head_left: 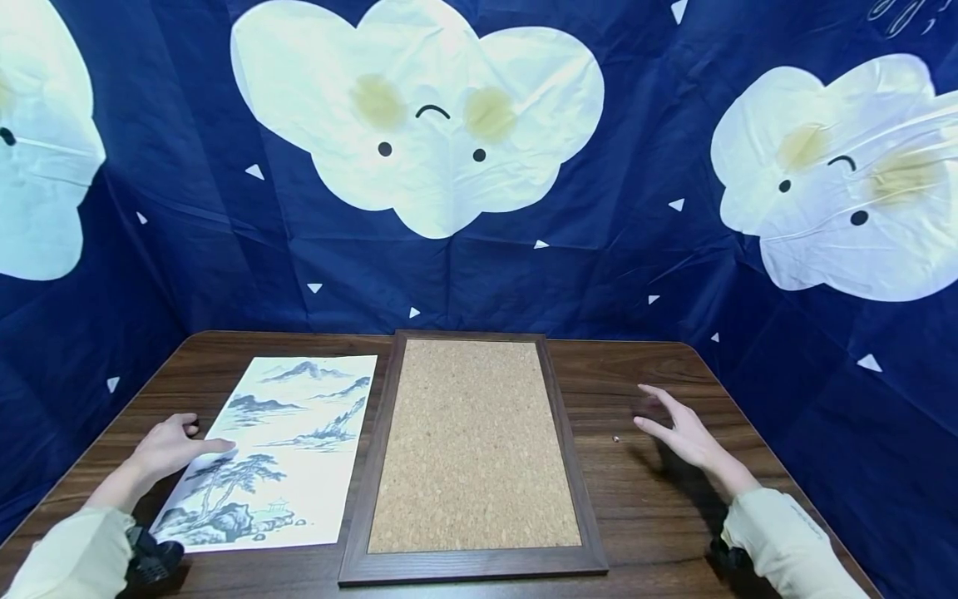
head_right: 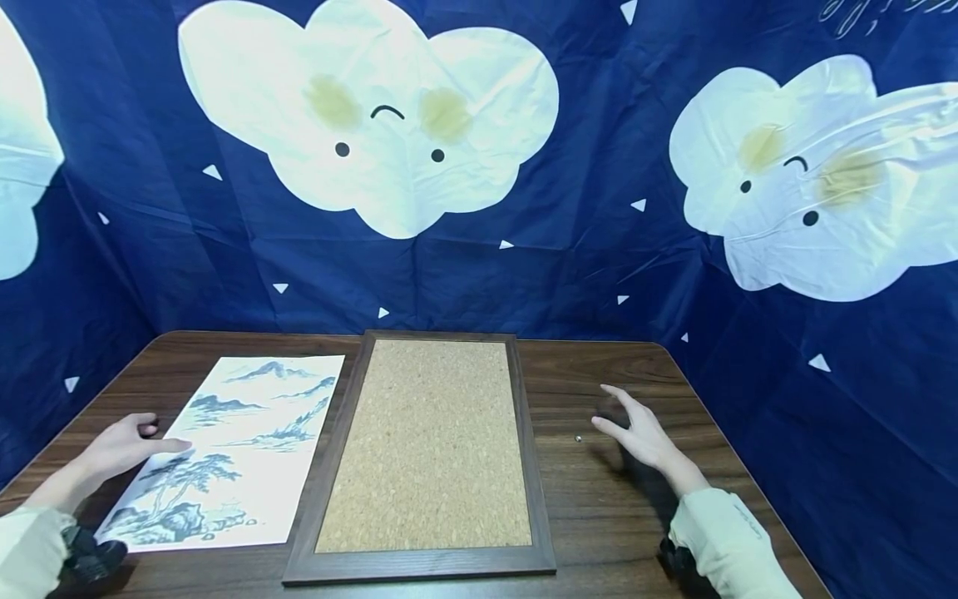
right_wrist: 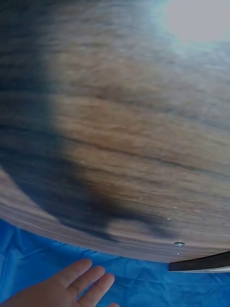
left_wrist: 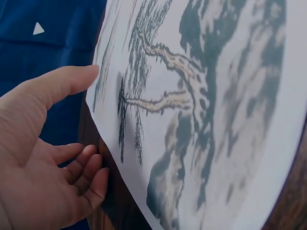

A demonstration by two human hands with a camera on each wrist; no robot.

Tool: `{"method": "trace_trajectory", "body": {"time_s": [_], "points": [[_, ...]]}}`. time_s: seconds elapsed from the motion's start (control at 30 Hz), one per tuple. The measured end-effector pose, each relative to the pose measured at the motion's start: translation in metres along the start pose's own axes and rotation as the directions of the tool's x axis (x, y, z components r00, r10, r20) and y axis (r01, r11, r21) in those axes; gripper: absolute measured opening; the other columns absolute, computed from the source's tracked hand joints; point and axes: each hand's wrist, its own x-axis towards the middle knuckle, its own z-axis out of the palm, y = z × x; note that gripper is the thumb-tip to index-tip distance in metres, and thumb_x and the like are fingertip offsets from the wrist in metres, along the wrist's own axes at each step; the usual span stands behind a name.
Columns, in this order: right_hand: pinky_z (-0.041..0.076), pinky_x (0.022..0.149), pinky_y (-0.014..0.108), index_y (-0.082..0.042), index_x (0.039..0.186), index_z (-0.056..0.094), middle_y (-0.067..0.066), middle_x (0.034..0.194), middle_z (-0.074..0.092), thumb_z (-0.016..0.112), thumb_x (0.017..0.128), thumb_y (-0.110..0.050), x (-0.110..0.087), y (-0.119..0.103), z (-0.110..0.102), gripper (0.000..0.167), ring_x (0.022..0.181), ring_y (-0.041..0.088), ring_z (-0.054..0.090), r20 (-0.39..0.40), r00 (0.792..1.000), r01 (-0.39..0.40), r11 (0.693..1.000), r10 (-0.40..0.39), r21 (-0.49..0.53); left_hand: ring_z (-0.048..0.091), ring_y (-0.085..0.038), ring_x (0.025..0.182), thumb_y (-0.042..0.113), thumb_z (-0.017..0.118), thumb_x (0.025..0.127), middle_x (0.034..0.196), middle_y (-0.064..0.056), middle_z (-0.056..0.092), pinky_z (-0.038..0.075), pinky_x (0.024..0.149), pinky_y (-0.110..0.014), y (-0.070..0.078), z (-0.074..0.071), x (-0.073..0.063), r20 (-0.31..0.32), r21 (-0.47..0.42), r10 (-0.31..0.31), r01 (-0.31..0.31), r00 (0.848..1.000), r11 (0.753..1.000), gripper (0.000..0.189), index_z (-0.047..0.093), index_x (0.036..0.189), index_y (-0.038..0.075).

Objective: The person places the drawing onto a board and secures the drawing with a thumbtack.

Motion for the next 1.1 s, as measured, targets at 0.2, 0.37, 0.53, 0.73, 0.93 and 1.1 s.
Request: {"method": "trace_trajectory", "body": {"time_s": [0.2, 0.37, 0.53, 0.73, 0.93, 1.1], "points": [[0.047, 0.070, 0.025, 0.006, 0.114, 0.055, 0.019, 0.096, 0.063, 0.066, 0.081, -0.007, 0.001, 0.003, 0.007, 0.037, 0.083, 0.018, 0.061, 0.011, 1.000, -0.023, 0.990, 0.021, 0.141, 0.033, -0.052, 0.106, 0.048, 0.072, 0.067, 0.118, -0.043, 0.027, 0.033, 0.089, -0.056, 0.004, 0.004, -0.001, 0.019, -0.036, -0.066, 0.067, 0.998, 0.997, 0.114, 0.012, 0.128, -0.027], [0.046, 0.063, 0.019, 0.009, 0.099, 0.063, 0.013, 0.087, 0.067, 0.067, 0.079, -0.008, 0.002, 0.005, 0.015, 0.027, 0.074, 0.003, 0.058, 0.033, 0.999, -0.032, 0.974, 0.025, 0.225, 0.037, -0.052, 0.104, 0.034, 0.072, 0.068, 0.117, -0.043, 0.031, 0.037, 0.086, -0.055, 0.006, 0.007, -0.001, -0.025, -0.018, -0.061, 0.061, 0.998, 0.998, 0.098, 0.020, 0.125, -0.027], [0.044, 0.061, 0.016, 0.003, 0.091, 0.068, 0.002, 0.083, 0.068, 0.068, 0.079, -0.014, 0.001, 0.004, 0.020, 0.021, 0.073, 0.000, 0.058, 0.072, 0.997, -0.039, 0.967, 0.021, 0.250, 0.034, -0.053, 0.107, 0.036, 0.071, 0.068, 0.120, -0.043, 0.030, 0.035, 0.086, -0.056, 0.010, 0.008, -0.002, -0.049, -0.001, -0.110, 0.110, 0.993, 0.994, 0.093, 0.026, 0.123, -0.024], [0.045, 0.068, 0.021, -0.005, 0.085, 0.072, 0.003, 0.081, 0.069, 0.070, 0.077, -0.012, 0.002, 0.004, 0.026, 0.011, 0.077, 0.005, 0.058, 0.123, 0.989, -0.100, 0.990, 0.087, 0.102, 0.032, -0.052, 0.106, 0.042, 0.071, 0.067, 0.117, -0.041, 0.029, 0.033, 0.087, -0.056, 0.018, 0.009, -0.005, -0.060, 0.032, -0.174, 0.176, 0.983, 0.984, 0.095, 0.028, 0.121, -0.022], [0.045, 0.068, 0.025, -0.008, 0.081, 0.072, 0.000, 0.078, 0.068, 0.072, 0.076, -0.012, 0.007, 0.002, 0.029, 0.006, 0.076, 0.009, 0.059, 0.120, 0.991, -0.060, 0.998, 0.062, -0.018, 0.034, -0.051, 0.104, 0.043, 0.072, 0.066, 0.115, -0.040, 0.032, 0.035, 0.084, -0.055, 0.022, 0.010, -0.009, -0.071, 0.050, -0.183, 0.187, 0.981, 0.981, 0.094, 0.031, 0.119, -0.023], [0.044, 0.065, 0.024, -0.009, 0.078, 0.072, -0.002, 0.076, 0.067, 0.073, 0.074, -0.012, 0.009, 0.000, 0.032, 0.005, 0.073, 0.008, 0.058, 0.096, 0.993, -0.063, 0.997, 0.068, -0.049, 0.039, -0.048, 0.102, 0.040, 0.073, 0.066, 0.114, -0.037, 0.035, 0.037, 0.083, -0.052, 0.024, 0.011, -0.009, -0.063, 0.022, -0.211, 0.212, 0.976, 0.977, 0.088, 0.035, 0.117, -0.021]]}}
